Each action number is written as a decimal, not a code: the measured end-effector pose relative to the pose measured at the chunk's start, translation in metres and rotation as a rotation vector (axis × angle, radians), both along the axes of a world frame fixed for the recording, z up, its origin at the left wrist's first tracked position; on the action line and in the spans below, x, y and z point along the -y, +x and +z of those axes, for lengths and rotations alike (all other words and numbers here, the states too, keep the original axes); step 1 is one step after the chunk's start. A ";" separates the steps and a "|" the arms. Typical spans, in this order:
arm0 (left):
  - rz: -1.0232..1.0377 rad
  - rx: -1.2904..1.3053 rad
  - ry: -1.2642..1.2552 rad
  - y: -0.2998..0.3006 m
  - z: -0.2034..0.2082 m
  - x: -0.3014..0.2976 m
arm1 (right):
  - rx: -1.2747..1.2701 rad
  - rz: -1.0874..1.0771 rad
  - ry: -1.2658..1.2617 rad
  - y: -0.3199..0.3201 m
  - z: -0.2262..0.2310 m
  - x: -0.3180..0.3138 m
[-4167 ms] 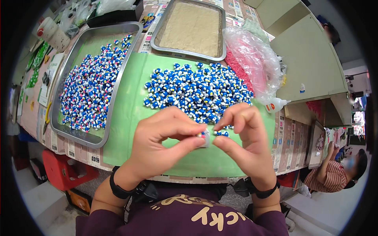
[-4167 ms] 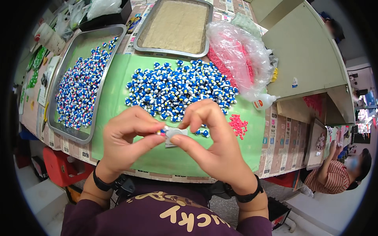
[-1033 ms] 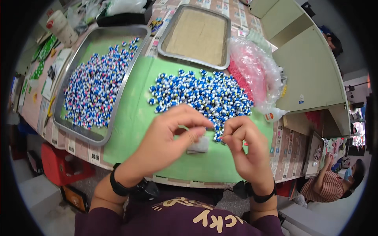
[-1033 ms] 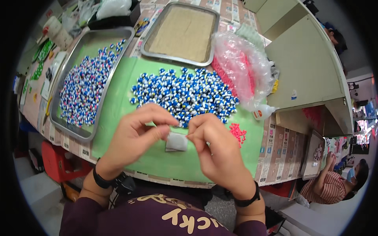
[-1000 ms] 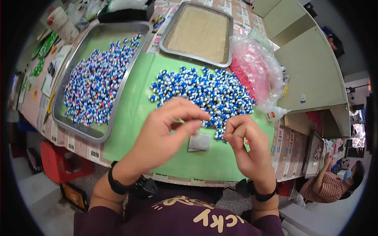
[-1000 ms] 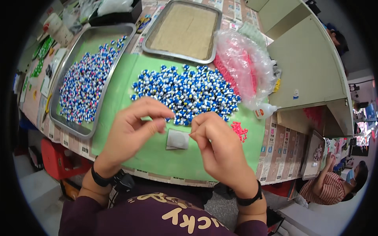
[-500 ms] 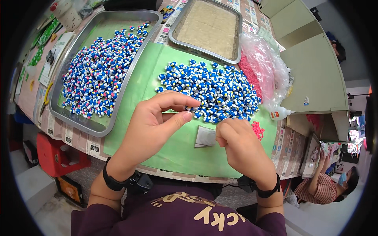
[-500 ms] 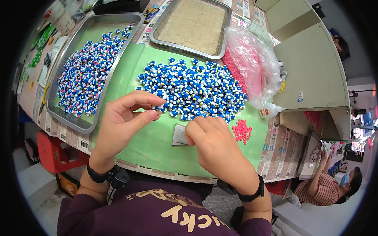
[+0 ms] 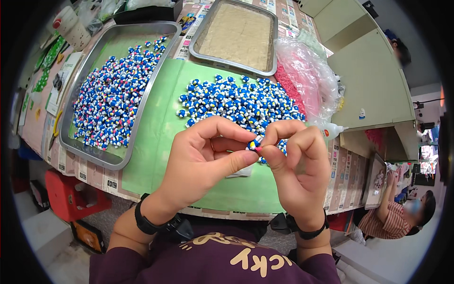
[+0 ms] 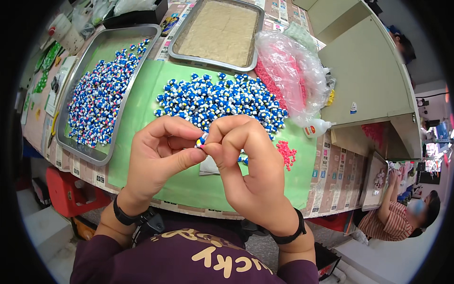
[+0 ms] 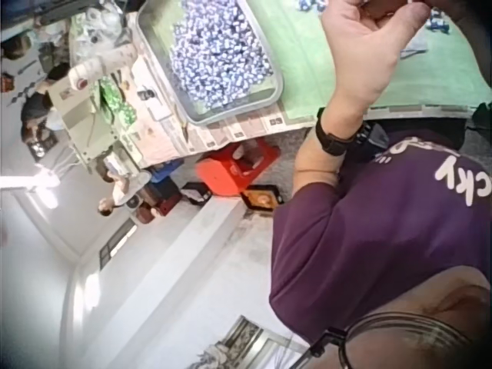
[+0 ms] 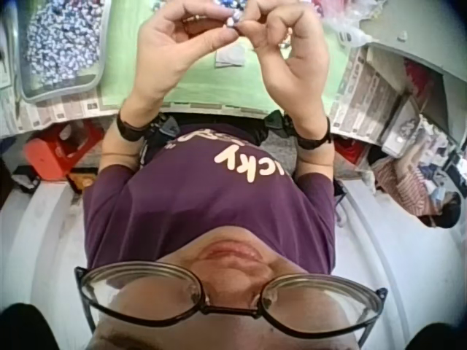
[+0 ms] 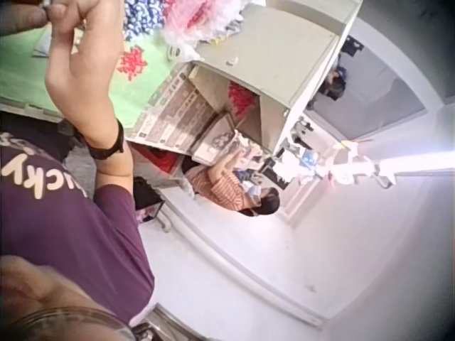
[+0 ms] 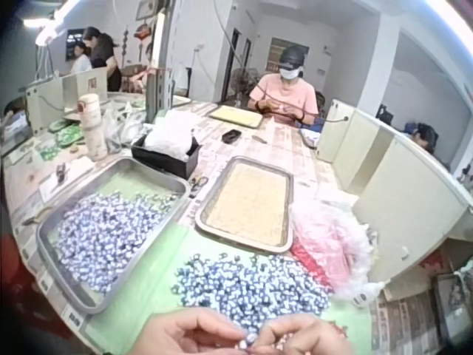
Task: The person sits at a workstation and repeatedly picks up small blue and white capsule halves and pink plastic pieces. They manually insert the pink pieces into the capsules and place the assembled units into a metal tray. The person occasionally shifts the tray to make space for more items.
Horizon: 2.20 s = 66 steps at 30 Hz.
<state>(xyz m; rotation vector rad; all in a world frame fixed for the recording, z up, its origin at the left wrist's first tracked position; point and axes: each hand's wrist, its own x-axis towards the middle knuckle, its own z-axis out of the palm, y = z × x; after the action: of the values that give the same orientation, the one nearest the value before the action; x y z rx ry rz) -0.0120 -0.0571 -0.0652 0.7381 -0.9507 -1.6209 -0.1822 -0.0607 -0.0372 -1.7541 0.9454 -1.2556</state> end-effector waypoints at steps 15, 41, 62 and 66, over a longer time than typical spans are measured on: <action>0.222 0.367 -0.383 -0.006 0.003 -0.002 | -0.115 -0.083 -0.101 0.002 -0.004 -0.001; 0.695 1.316 -0.386 0.120 -0.003 0.006 | -0.868 -0.210 0.026 -0.105 -0.050 -0.002; 0.976 1.588 -0.396 0.158 -0.002 0.023 | -0.901 -0.219 0.000 -0.104 -0.062 -0.001; 0.467 1.232 -0.466 0.093 -0.014 0.024 | -0.889 -0.203 0.015 -0.100 -0.058 -0.003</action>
<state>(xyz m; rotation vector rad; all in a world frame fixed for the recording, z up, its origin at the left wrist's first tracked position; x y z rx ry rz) 0.0812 -0.0806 -0.0792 1.5060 -1.7414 -0.3679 -0.2826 -0.0573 -0.0947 -2.2800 1.6404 -0.5248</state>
